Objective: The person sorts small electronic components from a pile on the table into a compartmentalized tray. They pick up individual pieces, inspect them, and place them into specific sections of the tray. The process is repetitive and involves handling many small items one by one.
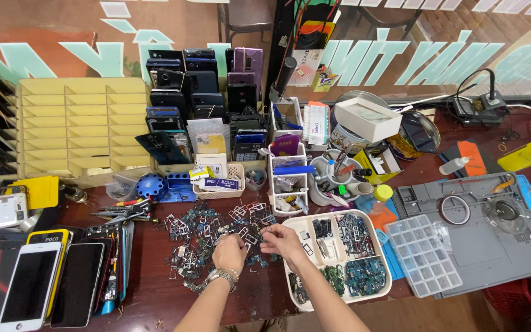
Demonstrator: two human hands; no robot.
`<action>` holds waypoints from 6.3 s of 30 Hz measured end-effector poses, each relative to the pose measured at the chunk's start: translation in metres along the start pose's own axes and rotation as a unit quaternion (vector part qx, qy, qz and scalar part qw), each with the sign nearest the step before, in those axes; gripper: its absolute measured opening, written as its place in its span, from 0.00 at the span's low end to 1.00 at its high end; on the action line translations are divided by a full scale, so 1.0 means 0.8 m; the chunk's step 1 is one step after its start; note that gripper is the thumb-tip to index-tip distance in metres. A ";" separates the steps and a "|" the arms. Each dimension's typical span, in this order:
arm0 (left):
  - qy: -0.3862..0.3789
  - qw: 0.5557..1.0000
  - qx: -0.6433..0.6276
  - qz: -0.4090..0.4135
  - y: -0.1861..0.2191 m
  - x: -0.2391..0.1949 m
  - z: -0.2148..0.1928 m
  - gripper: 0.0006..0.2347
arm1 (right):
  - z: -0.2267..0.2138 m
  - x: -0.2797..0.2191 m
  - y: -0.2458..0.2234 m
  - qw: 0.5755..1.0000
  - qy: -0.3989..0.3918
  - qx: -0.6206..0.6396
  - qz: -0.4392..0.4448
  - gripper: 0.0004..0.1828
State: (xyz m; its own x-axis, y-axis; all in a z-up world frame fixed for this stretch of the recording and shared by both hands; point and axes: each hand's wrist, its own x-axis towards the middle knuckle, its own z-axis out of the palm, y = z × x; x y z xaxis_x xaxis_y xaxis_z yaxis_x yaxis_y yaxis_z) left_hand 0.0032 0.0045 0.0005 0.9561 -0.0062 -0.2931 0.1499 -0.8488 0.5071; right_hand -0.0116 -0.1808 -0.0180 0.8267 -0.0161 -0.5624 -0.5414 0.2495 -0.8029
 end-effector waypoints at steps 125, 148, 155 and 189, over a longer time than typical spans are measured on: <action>-0.109 0.824 -0.546 -0.108 -0.116 0.031 0.017 0.09 | 0.089 -0.008 0.042 0.983 0.066 -0.167 -0.030 0.08; -0.132 0.766 -0.623 -0.085 -0.070 0.022 -0.014 0.09 | 0.065 -0.012 0.023 0.989 -0.023 -0.125 -0.072 0.10; -0.157 0.770 -0.614 -0.074 -0.048 0.018 -0.009 0.09 | 0.038 -0.027 0.016 0.996 -0.023 -0.060 -0.061 0.09; -0.268 0.877 -0.399 -0.006 0.183 -0.088 0.203 0.09 | -0.250 -0.182 0.071 0.945 0.219 -0.197 -0.141 0.09</action>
State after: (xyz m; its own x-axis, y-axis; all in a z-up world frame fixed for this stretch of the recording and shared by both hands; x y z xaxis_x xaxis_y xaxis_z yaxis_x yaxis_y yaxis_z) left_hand -0.0832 -0.2050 -0.0365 0.7293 -0.4300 -0.5321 0.4922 -0.2105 0.8447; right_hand -0.1933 -0.3579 -0.0216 0.8506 -0.4484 -0.2745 -0.3957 -0.2022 -0.8958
